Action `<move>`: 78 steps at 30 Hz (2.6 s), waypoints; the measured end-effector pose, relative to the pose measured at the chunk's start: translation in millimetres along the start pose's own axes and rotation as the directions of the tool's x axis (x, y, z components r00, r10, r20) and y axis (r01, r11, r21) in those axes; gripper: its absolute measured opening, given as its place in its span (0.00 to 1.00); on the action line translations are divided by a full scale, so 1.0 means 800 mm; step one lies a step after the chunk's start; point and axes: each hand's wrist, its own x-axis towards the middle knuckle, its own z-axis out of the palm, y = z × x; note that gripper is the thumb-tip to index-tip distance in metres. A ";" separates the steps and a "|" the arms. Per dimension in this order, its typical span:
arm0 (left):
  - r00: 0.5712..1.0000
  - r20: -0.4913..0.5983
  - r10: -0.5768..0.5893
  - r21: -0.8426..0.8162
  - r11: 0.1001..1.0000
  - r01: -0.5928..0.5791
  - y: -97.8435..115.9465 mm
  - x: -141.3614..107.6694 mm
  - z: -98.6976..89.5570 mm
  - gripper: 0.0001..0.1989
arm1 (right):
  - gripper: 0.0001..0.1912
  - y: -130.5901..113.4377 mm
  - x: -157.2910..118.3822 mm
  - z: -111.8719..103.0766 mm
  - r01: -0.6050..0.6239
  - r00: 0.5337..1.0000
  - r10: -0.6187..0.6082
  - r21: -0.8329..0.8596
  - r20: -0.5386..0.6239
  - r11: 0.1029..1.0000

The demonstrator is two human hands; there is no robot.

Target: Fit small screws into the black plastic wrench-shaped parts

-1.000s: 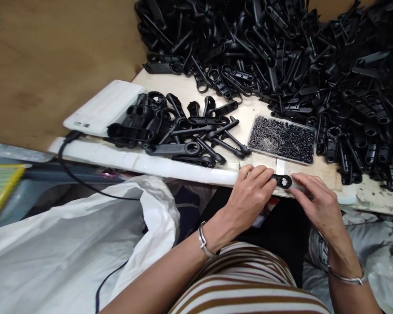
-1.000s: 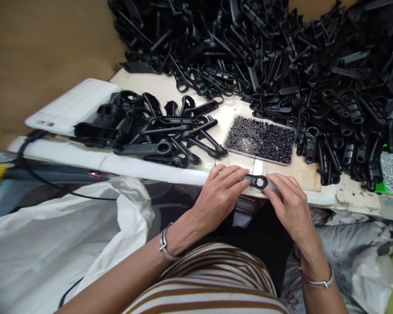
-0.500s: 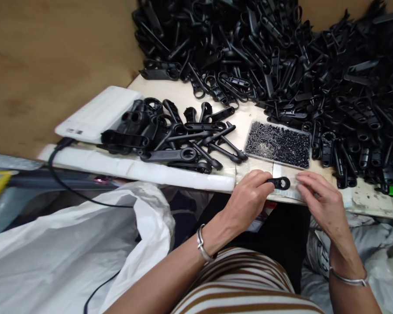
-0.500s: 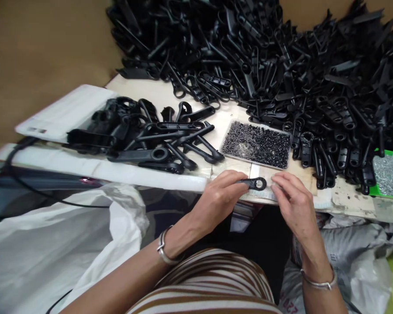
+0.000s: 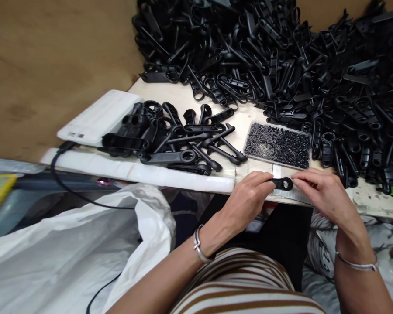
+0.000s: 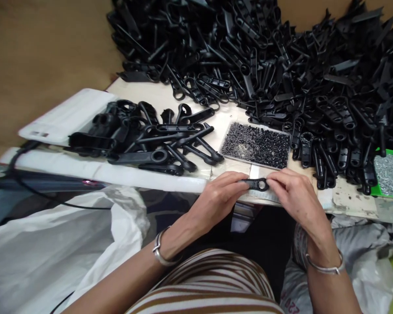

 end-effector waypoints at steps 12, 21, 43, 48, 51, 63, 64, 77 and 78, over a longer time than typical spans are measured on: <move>1.000 0.000 0.007 0.047 0.999 -0.007 0.002 -0.001 0.001 0.10 | 0.09 0.000 -0.005 0.019 0.249 0.963 -0.259 -0.123 -0.078 0.961; 1.000 -0.001 0.014 0.040 0.999 -0.014 0.000 0.000 0.002 0.10 | 0.08 -0.001 -0.002 0.017 0.323 0.946 -0.325 -0.096 0.004 0.941; 0.997 -0.069 0.043 0.107 0.994 -0.035 0.003 -0.004 0.007 0.12 | 0.08 -0.016 -0.009 0.029 0.291 0.947 -0.319 -0.343 -0.027 0.893; 0.996 -0.071 0.047 0.114 0.993 -0.039 0.002 -0.003 0.007 0.13 | 0.09 -0.014 -0.006 0.028 0.298 0.946 -0.323 -0.337 -0.017 0.893; 0.996 -0.069 0.053 0.125 0.991 -0.044 0.003 -0.002 0.006 0.13 | 0.08 -0.010 -0.003 0.025 0.330 0.937 -0.350 -0.335 0.003 0.882; 1.000 -0.018 0.017 0.148 0.989 -0.015 0.006 -0.004 0.004 0.13 | 0.11 0.004 -0.008 0.031 0.315 0.942 -0.333 -0.227 -0.044 0.922; 1.000 -0.014 0.015 0.143 0.990 -0.012 0.005 -0.004 0.004 0.13 | 0.11 0.006 -0.009 0.031 0.303 0.945 -0.318 -0.176 -0.069 0.937; 0.998 0.021 0.058 0.212 0.975 -0.062 0.012 0.015 -0.022 0.10 | 0.09 0.024 0.004 -0.013 0.000 0.960 -0.058 -0.207 -0.274 0.978; 0.999 0.034 0.036 0.239 0.970 -0.044 0.010 0.022 -0.027 0.10 | 0.09 0.023 0.013 -0.014 0.000 0.974 -0.060 -0.261 -0.219 0.965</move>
